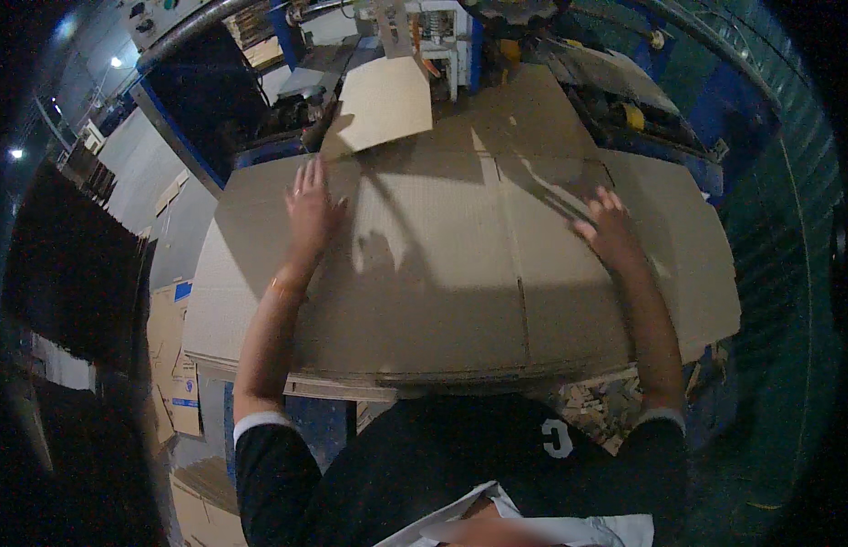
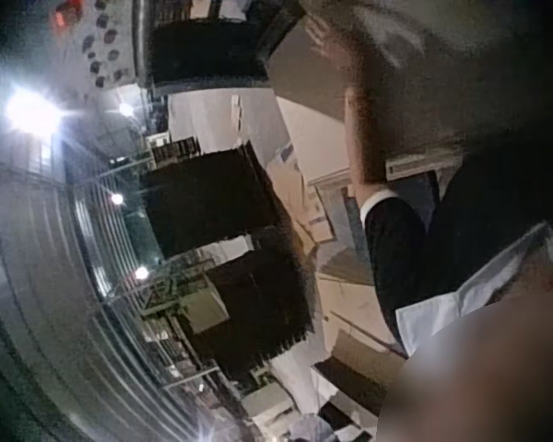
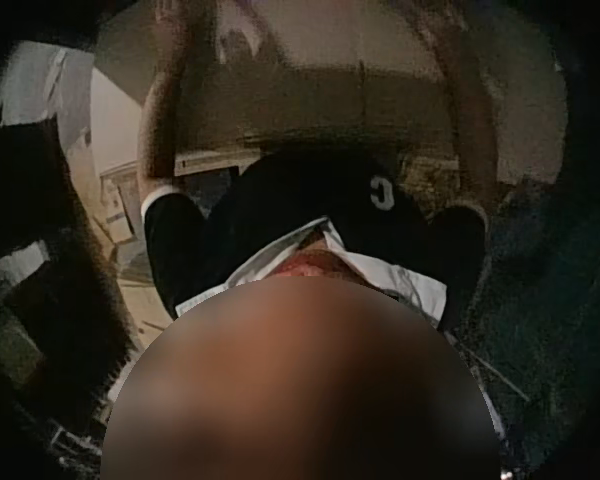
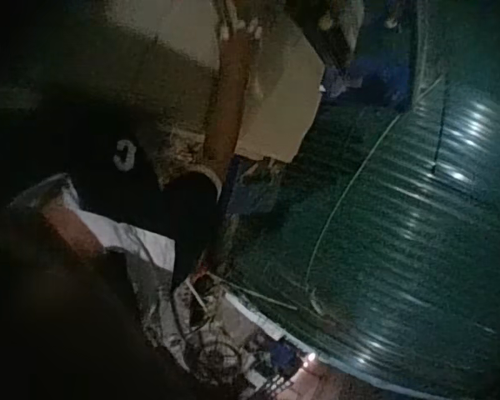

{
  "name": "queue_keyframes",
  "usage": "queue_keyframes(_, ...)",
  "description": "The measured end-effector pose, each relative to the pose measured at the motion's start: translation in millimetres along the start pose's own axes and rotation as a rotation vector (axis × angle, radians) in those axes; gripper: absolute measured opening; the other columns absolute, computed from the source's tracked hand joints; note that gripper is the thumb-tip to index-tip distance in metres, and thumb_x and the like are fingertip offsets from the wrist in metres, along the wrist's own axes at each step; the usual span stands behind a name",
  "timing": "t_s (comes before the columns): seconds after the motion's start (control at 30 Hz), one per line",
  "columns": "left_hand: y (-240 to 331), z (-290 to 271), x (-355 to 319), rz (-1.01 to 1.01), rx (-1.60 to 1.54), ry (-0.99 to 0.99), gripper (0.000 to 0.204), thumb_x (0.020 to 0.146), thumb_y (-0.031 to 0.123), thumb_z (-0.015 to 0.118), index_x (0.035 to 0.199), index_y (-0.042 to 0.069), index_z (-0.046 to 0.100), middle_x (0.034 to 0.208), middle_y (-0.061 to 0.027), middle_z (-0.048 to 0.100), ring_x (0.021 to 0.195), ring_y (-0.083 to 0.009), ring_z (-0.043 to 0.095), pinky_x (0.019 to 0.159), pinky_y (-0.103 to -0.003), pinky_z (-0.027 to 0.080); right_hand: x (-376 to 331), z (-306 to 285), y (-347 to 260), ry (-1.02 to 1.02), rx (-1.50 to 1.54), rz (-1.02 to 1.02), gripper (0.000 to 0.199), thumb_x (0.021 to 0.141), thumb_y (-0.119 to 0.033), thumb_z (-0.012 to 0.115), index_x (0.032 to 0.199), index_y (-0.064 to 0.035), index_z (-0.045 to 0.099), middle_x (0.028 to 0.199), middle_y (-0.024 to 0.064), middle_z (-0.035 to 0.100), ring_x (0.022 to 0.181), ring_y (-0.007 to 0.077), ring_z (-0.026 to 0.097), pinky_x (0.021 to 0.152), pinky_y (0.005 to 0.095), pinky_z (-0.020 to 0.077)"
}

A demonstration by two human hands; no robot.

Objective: The person repeatedly picks up flat cardboard sheets from a pile and places them onto a conveyor or machine platform. The person aligns each sheet by hand and stacks them in a neat pile. The task continues throughout the clip with no visible change in method or destination.

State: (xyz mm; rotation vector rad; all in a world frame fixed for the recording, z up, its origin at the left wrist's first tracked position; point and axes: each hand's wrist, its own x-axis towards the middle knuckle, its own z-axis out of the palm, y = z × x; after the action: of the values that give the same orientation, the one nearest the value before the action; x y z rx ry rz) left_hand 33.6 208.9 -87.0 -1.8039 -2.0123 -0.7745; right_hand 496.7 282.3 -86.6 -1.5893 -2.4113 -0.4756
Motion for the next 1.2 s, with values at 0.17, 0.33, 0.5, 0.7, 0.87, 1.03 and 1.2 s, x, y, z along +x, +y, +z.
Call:
queue_keyframes(0.17, -70, -76, -120, -0.356, 0.116, 0.342, 0.069, 0.079, 0.026, 0.066, 0.130, -0.007, 0.033, 0.131, -0.0273, 0.038, 0.123, -0.0386, 0.037, 0.103, -0.044, 0.027, -142, -44, 67, 0.053, 0.354, 0.538, 0.045, 0.081, -0.026, 0.060, 0.123, -0.0104, 0.051, 0.126, 0.0207, 0.046, 0.117, 0.0355, 0.044, 0.099, 0.0404, 0.0350)
queue_keyframes(0.33, -101, -96, -211, -0.879, 0.028, 0.350, 0.076, 0.079, 0.034, 0.064, 0.131, -0.009, 0.029, 0.129, -0.0319, 0.038, 0.121, -0.0416, 0.037, 0.103, -0.046, 0.027, -249, 11, 146, -0.026, -0.289, 0.473, 0.044, 0.084, -0.021, 0.053, 0.128, -0.0200, 0.047, 0.115, 0.0178, 0.056, 0.109, 0.0381, 0.050, 0.095, 0.0470, 0.0382)
queue_keyframes(0.5, -83, -98, -191, -1.002, 0.059, 0.236, 0.079, 0.078, 0.037, 0.064, 0.133, -0.007, 0.029, 0.129, -0.0306, 0.038, 0.119, -0.0435, 0.038, 0.101, -0.043, 0.029, -279, 57, 190, -0.140, -0.395, 0.626, 0.054, 0.084, -0.020, 0.054, 0.135, -0.0223, 0.037, 0.122, 0.0200, 0.051, 0.113, 0.0367, 0.048, 0.102, 0.0448, 0.0313)
queue_keyframes(0.7, -64, -163, -153, -0.766, -0.537, 0.591, 0.065, 0.082, 0.017, 0.062, 0.136, 0.000, 0.030, 0.140, -0.0183, 0.033, 0.129, -0.0261, 0.031, 0.105, -0.036, 0.024, -258, 55, 159, 0.594, 0.585, 1.040, 0.045, 0.087, -0.020, 0.052, 0.130, -0.0088, 0.042, 0.116, 0.0170, 0.055, 0.103, 0.0323, 0.052, 0.095, 0.0419, 0.0359)
queue_keyframes(0.87, -65, -193, -121, -0.384, -0.773, 1.069, 0.053, 0.083, 0.014, 0.058, 0.128, -0.003, 0.036, 0.131, -0.0203, 0.038, 0.116, -0.0273, 0.045, 0.097, -0.038, 0.039, -208, 40, 168, 1.131, 1.144, 1.075, 0.042, 0.086, -0.024, 0.053, 0.118, 0.0017, 0.047, 0.114, 0.0155, 0.055, 0.101, 0.0274, 0.052, 0.088, 0.0419, 0.0403)
queue_keyframes(1.03, -90, -155, -140, -0.751, -1.334, 1.075, 0.044, 0.085, 0.019, 0.053, 0.121, -0.004, 0.044, 0.122, -0.0200, 0.044, 0.115, -0.0278, 0.043, 0.101, -0.040, 0.032, -200, 28, 229, 1.105, 1.198, 0.974, 0.043, 0.083, -0.018, 0.053, 0.122, -0.0006, 0.044, 0.117, 0.0152, 0.052, 0.102, 0.0296, 0.051, 0.089, 0.0417, 0.0405)
queue_keyframes(1.2, -107, -136, -194, -0.565, -0.778, 0.529, 0.036, 0.085, 0.022, 0.053, 0.112, -0.002, 0.052, 0.113, -0.0140, 0.051, 0.107, -0.0229, 0.048, 0.094, -0.036, 0.037, -200, -62, 186, 0.934, 1.452, 0.654, 0.053, 0.079, -0.008, 0.056, 0.128, -0.0015, 0.038, 0.121, 0.0153, 0.050, 0.106, 0.0273, 0.050, 0.089, 0.0401, 0.0409)
